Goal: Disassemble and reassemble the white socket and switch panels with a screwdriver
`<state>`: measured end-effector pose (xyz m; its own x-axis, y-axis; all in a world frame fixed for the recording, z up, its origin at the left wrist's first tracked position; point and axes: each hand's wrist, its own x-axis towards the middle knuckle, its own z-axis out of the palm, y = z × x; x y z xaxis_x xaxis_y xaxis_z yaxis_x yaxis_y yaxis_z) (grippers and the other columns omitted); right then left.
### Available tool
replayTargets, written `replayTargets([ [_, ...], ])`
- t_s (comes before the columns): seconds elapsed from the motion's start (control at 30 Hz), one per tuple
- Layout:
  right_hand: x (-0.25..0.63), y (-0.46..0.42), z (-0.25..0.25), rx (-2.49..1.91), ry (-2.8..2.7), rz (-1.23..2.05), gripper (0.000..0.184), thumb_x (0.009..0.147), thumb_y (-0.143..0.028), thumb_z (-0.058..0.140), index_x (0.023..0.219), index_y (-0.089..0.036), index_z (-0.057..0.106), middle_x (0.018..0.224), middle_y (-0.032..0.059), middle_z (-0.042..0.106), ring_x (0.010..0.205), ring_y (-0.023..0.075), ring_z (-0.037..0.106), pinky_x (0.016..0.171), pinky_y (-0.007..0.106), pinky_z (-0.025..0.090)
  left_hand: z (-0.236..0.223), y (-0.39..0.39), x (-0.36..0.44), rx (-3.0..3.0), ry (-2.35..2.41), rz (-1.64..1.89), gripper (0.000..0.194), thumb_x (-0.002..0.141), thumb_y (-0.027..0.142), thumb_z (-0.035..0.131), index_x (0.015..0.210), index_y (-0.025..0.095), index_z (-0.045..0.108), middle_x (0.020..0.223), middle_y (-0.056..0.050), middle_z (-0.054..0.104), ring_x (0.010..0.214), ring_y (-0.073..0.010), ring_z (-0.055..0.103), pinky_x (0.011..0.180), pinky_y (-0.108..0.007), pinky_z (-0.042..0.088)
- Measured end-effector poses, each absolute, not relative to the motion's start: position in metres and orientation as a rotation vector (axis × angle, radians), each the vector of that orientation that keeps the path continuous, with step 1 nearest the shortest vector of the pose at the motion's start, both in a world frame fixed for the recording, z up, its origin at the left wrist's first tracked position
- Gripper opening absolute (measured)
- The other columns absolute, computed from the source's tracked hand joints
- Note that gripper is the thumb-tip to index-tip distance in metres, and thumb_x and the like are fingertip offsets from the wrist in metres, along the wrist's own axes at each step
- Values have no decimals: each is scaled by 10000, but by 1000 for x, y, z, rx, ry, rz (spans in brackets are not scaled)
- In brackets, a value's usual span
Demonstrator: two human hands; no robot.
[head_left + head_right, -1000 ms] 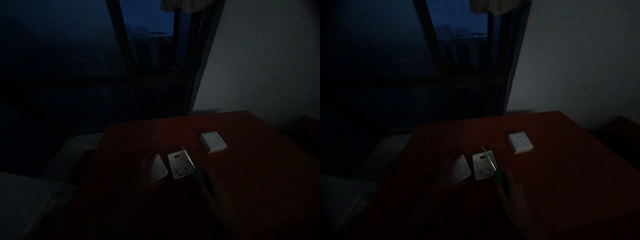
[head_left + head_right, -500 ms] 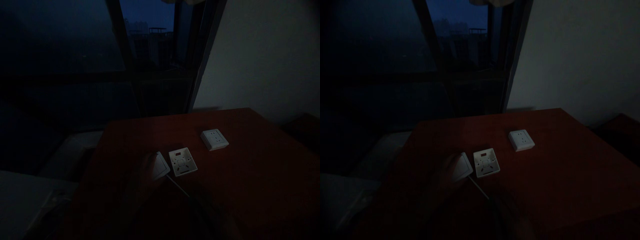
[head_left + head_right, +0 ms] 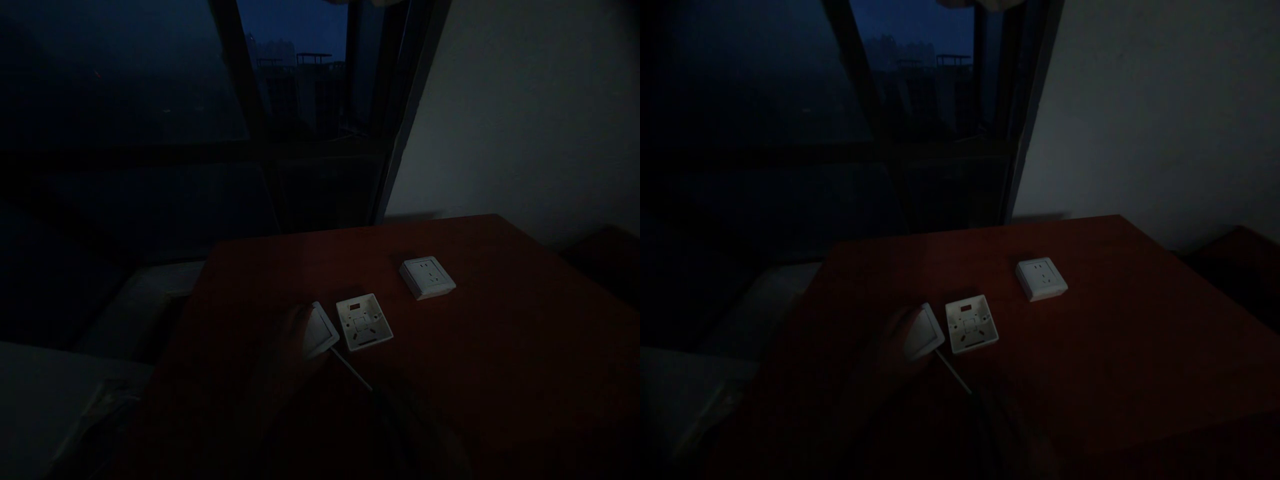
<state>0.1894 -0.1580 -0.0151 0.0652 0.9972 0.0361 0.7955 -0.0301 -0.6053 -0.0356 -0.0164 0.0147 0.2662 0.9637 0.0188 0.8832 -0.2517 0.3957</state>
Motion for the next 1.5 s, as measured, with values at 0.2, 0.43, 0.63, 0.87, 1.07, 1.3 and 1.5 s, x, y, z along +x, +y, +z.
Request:
replayTargets([
  [0.2,192,-144,-4,-1835,-1867,700,358,880,-333,494,1200,-311,652,1214,40,666,1079,262,641,905,346,537,18,-17,-32,2211,1658,403,744,710,377,691,1391,315,398,1399,-65,436,1237,-339,471,989,-428,424],
  [0.43,191,-147,-3,-1787,-1565,920,434,847,-566,513,1162,-310,666,1167,58,690,1073,278,637,921,381,516,19,-17,-35,2191,1668,430,716,744,378,676,1395,288,391,1423,-77,408,1267,-322,440,1033,-436,389],
  [0.63,193,-147,-6,-1773,-1357,1117,497,873,-620,426,1113,-272,688,1147,93,693,1046,258,652,863,364,541,17,-14,-36,2145,1524,448,746,731,394,703,1396,288,383,1420,-69,409,1262,-299,443,1029,-438,401],
  [0.87,191,-145,2,-1781,-1426,1074,479,887,-582,415,1130,-269,683,1167,83,685,1073,246,634,927,379,503,28,-8,-42,2188,1526,603,731,757,384,684,1407,289,363,1430,-67,413,1293,-299,418,1042,-438,397],
  [1.07,191,-148,3,-1794,-1388,1049,468,887,-562,430,1137,-256,680,1201,86,668,1087,244,622,928,358,500,47,33,-60,2289,1607,581,698,775,401,663,1392,257,371,1399,-87,432,1292,-299,411,1058,-449,365],
  [1.3,190,-145,2,-1767,-1383,1064,485,858,-607,450,1079,-261,707,1108,76,708,1016,244,654,873,341,527,36,73,-51,2397,1487,376,644,795,399,642,1367,205,417,1397,-106,454,1278,-282,434,1055,-422,355],
  [1.5,188,-145,1,-1774,-1352,1085,467,861,-590,461,1076,-258,709,1092,73,712,996,247,663,857,338,535,32,88,-52,2480,1313,236,649,759,247,636,1368,213,416,1448,-93,396,1345,-263,349,1101,-422,300],
])
